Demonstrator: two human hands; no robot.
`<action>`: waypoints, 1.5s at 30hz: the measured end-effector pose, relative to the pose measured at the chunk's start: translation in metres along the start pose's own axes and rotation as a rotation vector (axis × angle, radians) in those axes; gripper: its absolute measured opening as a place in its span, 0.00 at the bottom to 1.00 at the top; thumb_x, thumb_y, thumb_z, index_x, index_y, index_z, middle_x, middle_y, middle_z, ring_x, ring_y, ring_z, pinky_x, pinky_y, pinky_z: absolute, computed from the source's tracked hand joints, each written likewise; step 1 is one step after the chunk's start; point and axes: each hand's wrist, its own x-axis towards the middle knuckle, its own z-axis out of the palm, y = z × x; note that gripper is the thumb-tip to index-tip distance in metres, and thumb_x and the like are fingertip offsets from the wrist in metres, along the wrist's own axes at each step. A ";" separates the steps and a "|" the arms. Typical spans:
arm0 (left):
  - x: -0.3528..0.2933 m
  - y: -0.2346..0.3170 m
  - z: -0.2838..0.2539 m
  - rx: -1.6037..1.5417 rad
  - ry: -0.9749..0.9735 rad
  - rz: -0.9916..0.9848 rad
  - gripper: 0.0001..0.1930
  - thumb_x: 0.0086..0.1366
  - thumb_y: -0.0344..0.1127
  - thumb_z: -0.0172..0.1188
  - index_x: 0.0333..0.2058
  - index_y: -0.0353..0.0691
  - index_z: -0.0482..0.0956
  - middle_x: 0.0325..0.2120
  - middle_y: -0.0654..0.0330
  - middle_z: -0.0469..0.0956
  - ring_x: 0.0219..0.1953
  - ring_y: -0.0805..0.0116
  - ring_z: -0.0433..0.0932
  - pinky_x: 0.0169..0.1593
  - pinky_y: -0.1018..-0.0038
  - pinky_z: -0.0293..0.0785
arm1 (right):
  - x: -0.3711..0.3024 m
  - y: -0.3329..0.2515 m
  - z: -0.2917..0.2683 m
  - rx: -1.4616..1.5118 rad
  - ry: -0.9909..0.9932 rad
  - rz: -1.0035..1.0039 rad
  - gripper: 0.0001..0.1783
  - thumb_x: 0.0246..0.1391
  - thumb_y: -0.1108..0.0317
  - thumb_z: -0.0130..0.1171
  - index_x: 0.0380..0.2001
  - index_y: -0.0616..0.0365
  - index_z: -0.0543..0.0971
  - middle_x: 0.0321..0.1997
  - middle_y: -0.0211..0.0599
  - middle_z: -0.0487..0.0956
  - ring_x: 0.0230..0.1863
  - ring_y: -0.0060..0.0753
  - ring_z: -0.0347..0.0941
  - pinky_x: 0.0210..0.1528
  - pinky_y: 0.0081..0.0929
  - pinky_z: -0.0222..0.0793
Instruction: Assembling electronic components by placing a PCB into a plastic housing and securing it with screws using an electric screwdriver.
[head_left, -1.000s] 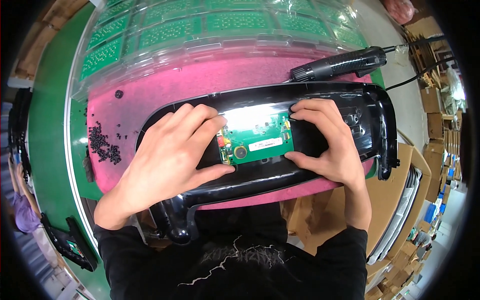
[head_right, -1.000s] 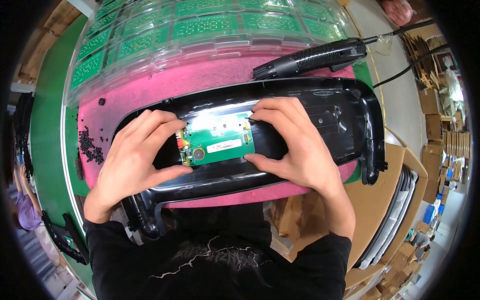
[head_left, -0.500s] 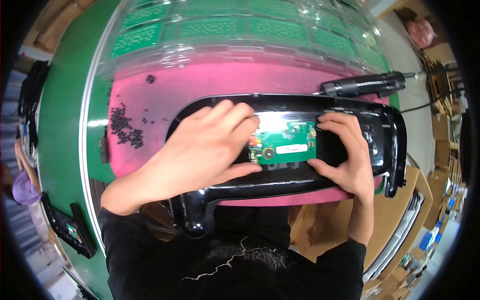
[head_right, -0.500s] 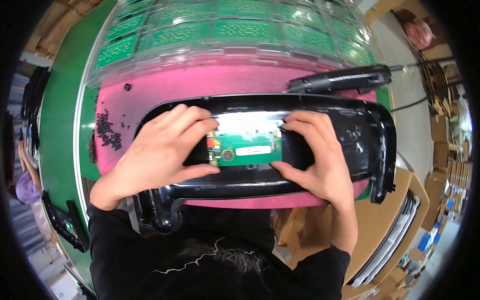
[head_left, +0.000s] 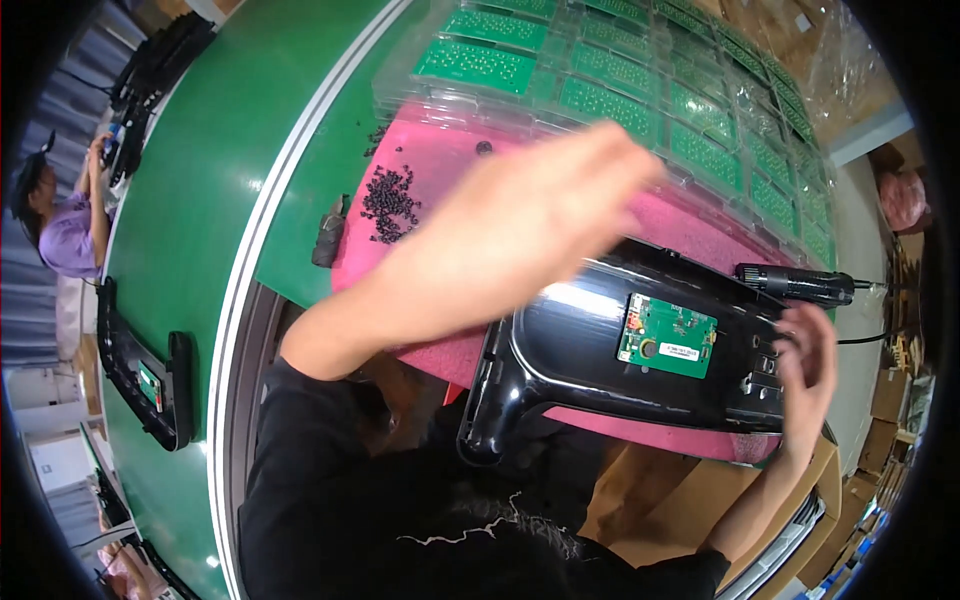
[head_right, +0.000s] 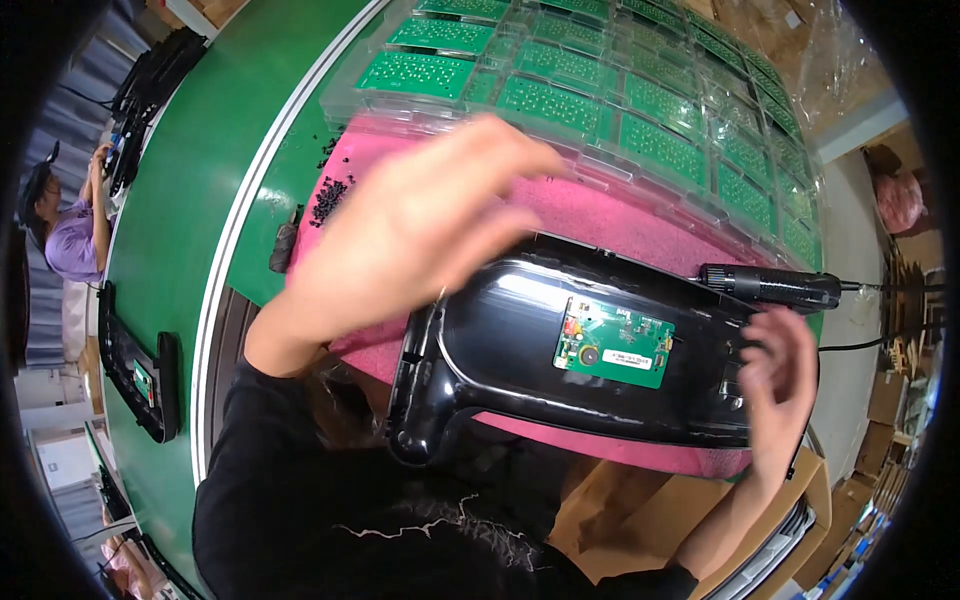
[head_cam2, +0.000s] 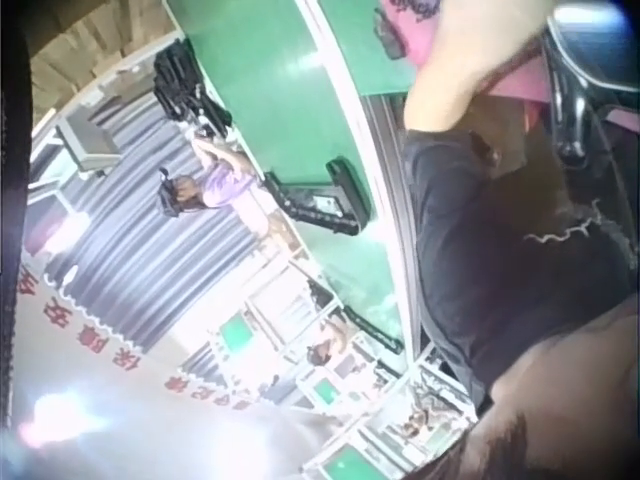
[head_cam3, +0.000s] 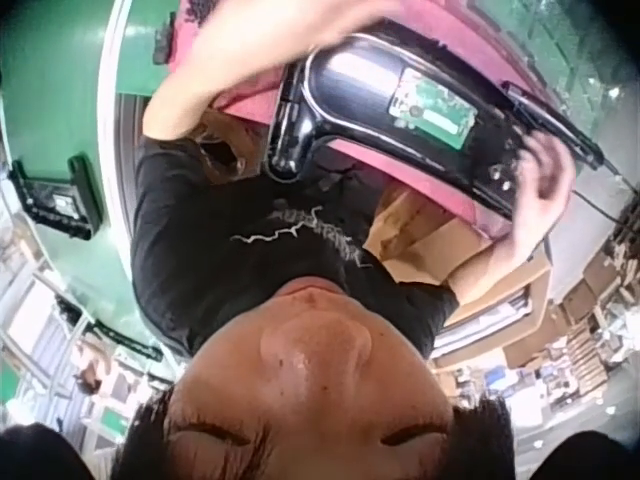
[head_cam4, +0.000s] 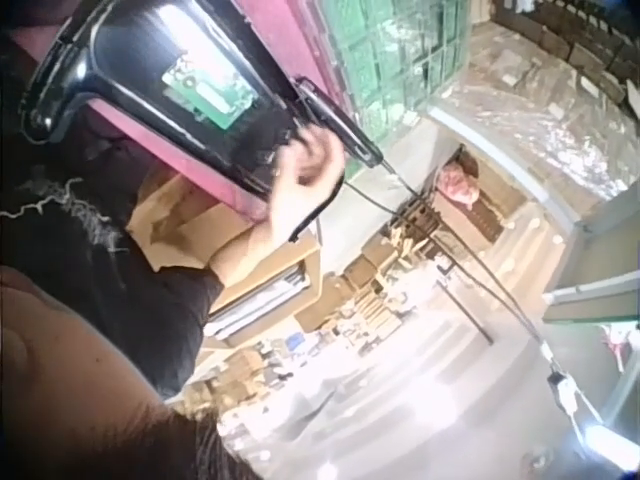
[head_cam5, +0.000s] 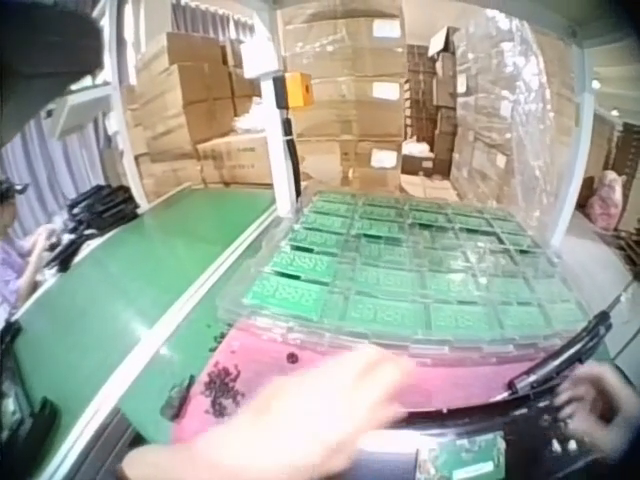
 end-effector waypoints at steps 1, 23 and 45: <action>0.001 -0.006 -0.012 0.033 -0.007 -0.093 0.16 0.57 0.29 0.66 0.44 0.34 0.76 0.36 0.52 0.78 0.39 0.53 0.80 0.39 0.64 0.78 | 0.004 0.002 -0.012 -0.119 0.151 -0.064 0.28 0.59 0.72 0.58 0.63 0.62 0.68 0.57 0.38 0.73 0.57 0.28 0.69 0.59 0.26 0.63; -0.012 -0.070 -0.041 0.140 -0.654 -0.477 0.07 0.40 0.19 0.63 0.23 0.31 0.77 0.18 0.50 0.78 0.22 0.57 0.80 0.29 0.67 0.75 | 0.091 -0.031 0.050 0.903 0.045 -0.034 0.16 0.69 0.60 0.53 0.55 0.53 0.70 0.41 0.33 0.76 0.45 0.32 0.73 0.53 0.36 0.69; 0.009 -0.018 0.024 -0.939 -0.256 -0.159 0.03 0.61 0.19 0.63 0.34 0.28 0.81 0.33 0.54 0.82 0.32 0.70 0.82 0.36 0.78 0.80 | 0.046 -0.111 0.117 1.143 -0.125 -0.563 0.24 0.60 0.49 0.59 0.50 0.54 0.68 0.22 0.22 0.70 0.20 0.17 0.66 0.32 0.22 0.62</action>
